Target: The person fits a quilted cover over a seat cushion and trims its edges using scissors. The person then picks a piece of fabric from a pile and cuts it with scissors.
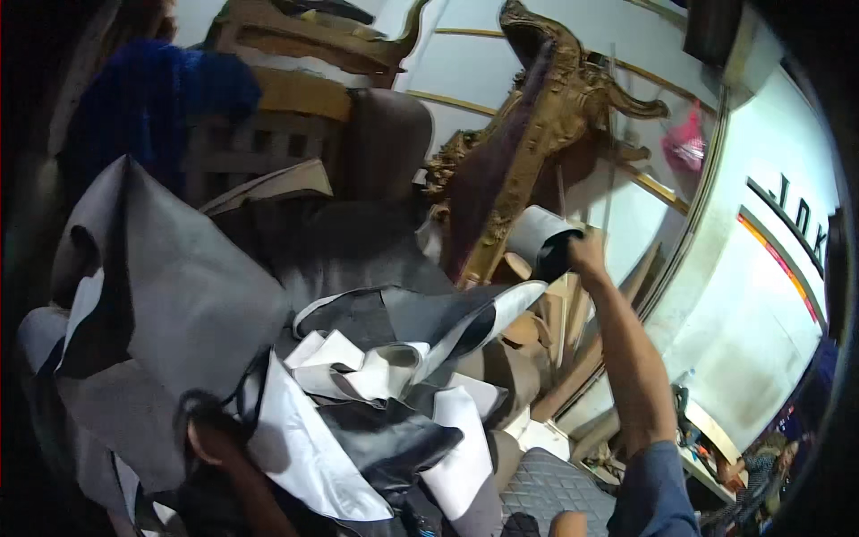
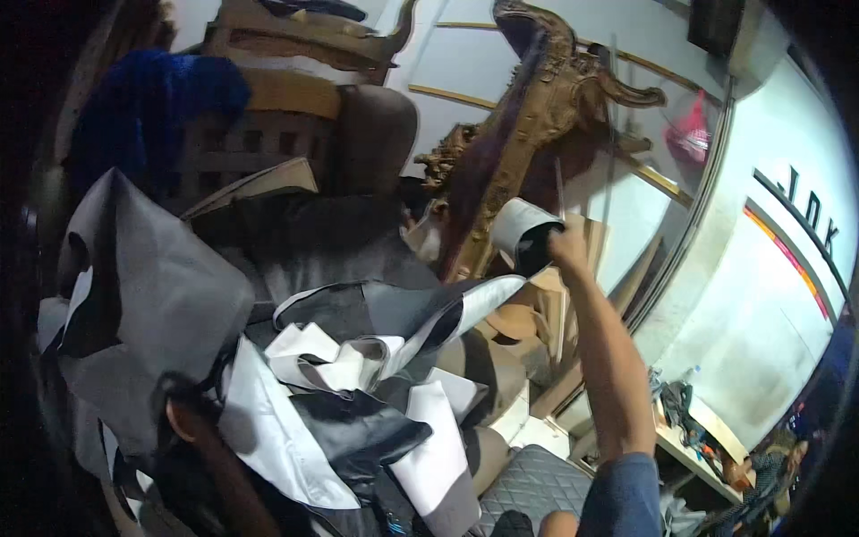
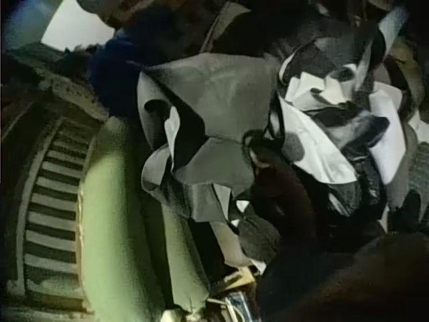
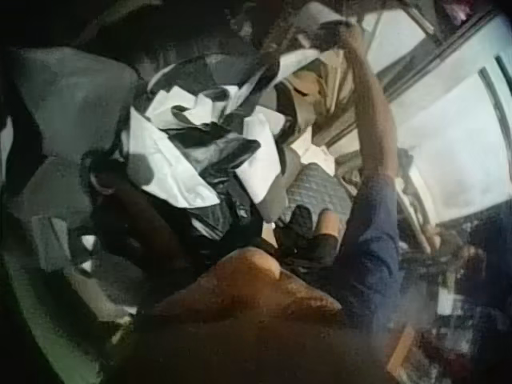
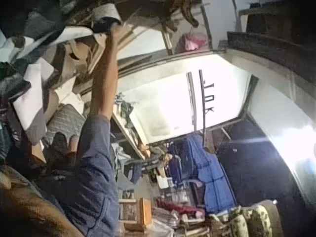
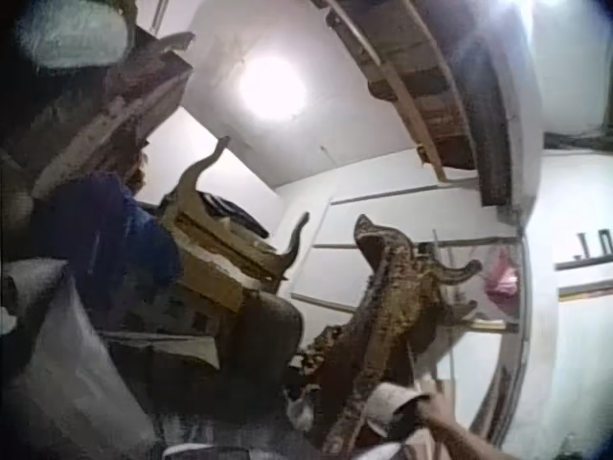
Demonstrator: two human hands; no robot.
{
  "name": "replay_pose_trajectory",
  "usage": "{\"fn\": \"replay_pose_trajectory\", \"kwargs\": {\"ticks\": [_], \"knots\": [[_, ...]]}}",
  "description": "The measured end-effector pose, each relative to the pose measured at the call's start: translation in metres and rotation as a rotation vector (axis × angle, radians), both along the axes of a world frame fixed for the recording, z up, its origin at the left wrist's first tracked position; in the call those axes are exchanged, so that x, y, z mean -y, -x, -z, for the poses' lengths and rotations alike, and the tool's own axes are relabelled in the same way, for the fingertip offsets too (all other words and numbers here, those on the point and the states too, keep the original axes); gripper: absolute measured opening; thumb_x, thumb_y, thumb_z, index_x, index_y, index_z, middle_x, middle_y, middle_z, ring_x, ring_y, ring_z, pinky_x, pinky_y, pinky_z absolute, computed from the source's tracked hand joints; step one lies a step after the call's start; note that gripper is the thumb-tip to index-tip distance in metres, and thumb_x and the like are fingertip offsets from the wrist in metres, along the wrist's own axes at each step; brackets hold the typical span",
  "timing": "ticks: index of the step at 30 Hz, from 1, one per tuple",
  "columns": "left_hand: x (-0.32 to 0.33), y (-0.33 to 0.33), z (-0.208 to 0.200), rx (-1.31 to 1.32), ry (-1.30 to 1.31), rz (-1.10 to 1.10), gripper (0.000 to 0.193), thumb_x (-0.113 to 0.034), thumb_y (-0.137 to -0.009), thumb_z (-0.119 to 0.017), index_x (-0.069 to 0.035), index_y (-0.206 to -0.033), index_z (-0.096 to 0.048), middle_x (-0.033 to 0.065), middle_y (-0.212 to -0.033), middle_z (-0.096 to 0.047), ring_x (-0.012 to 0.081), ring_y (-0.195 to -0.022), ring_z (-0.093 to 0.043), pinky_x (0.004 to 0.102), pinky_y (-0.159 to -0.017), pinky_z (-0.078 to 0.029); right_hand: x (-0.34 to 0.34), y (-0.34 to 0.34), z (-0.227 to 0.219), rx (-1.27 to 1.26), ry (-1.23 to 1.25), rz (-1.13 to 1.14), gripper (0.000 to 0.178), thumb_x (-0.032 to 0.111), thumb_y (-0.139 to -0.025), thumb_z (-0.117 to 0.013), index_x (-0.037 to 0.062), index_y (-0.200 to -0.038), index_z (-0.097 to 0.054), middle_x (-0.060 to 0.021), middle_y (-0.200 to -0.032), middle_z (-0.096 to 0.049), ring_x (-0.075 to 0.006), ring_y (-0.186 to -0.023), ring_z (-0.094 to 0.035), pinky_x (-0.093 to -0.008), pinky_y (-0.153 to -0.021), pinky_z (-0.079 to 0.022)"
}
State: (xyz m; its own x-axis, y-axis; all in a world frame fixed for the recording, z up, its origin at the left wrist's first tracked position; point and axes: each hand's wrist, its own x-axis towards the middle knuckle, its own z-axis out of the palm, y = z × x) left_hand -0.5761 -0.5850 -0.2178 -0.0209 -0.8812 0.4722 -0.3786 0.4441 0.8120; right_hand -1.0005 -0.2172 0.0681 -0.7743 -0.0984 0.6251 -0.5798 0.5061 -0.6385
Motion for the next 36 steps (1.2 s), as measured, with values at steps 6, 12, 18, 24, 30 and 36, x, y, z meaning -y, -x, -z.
{"fn": "replay_pose_trajectory", "kwargs": {"ticks": [6,12,18,24,30,36], "knots": [[-0.010,0.018,0.000,0.014,0.038,0.069,0.041,-0.024,-0.095,-0.057,0.006,-0.123,-0.050,0.0325,-0.137,-0.050,0.0420,-0.132,-0.048,0.0483,-0.114,-0.036,-0.170,-0.086,-0.103,-0.062,0.315,0.291,0.046,0.032,-0.094,-0.056,-0.0105,-0.107,-0.065,-0.0138,-0.094,-0.069,-0.0247,-0.080,-0.067,-0.0390,-0.068,-0.052],[-0.042,0.044,-0.001,0.101,0.084,0.201,0.046,-0.025,-0.094,-0.060,0.005,-0.127,-0.049,0.0322,-0.138,-0.049,0.0424,-0.133,-0.047,0.0483,-0.114,-0.036,-0.270,-0.194,-0.126,-0.016,0.259,0.492,0.067,0.051,-0.085,-0.064,-0.0121,-0.108,-0.064,-0.0166,-0.095,-0.067,-0.0283,-0.084,-0.065,-0.0459,-0.077,-0.052],[-0.088,0.075,-0.004,0.170,0.154,0.380,0.051,-0.026,-0.092,-0.062,0.004,-0.130,-0.047,0.0320,-0.139,-0.048,0.0427,-0.134,-0.046,0.0484,-0.114,-0.036,-0.348,-0.269,-0.133,-0.091,0.153,0.680,0.052,0.038,-0.089,-0.065,-0.0112,-0.105,-0.066,-0.0131,-0.088,-0.068,-0.0210,-0.075,-0.066,-0.0342,-0.067,-0.053],[-0.129,0.095,-0.003,0.266,0.240,0.492,0.056,-0.027,-0.091,-0.065,0.003,-0.134,-0.046,0.0317,-0.141,-0.047,0.0431,-0.135,-0.045,0.0484,-0.114,-0.036,-0.419,-0.329,-0.100,-0.103,0.227,0.659,0.031,0.019,-0.090,-0.065,-0.0068,-0.106,-0.069,-0.0068,-0.081,-0.067,-0.0142,-0.063,-0.061,-0.0297,-0.054,-0.047],[-0.183,0.107,-0.020,0.356,0.359,0.579,0.062,-0.028,-0.089,-0.067,0.003,-0.137,-0.044,0.0314,-0.142,-0.045,0.0435,-0.136,-0.044,0.0484,-0.113,-0.036,-0.540,-0.430,-0.024,-0.186,-0.318,0.569,0.027,0.012,-0.088,-0.069,-0.0026,-0.111,-0.068,-0.0105,-0.101,-0.071,-0.0202,-0.086,-0.068,-0.0339,-0.073,-0.053],[-0.250,0.092,-0.009,0.491,0.504,0.527,0.068,-0.029,-0.087,-0.070,0.002,-0.141,-0.043,0.0311,-0.143,-0.044,0.0438,-0.137,-0.043,0.0484,-0.113,-0.036,-0.670,-0.499,0.112,-0.042,0.152,0.707,0.044,-0.004,-0.072,-0.070,0.0007,-0.115,-0.066,-0.0181,-0.113,-0.068,-0.0385,-0.105,-0.064,-0.0410,-0.087,-0.052]]}}
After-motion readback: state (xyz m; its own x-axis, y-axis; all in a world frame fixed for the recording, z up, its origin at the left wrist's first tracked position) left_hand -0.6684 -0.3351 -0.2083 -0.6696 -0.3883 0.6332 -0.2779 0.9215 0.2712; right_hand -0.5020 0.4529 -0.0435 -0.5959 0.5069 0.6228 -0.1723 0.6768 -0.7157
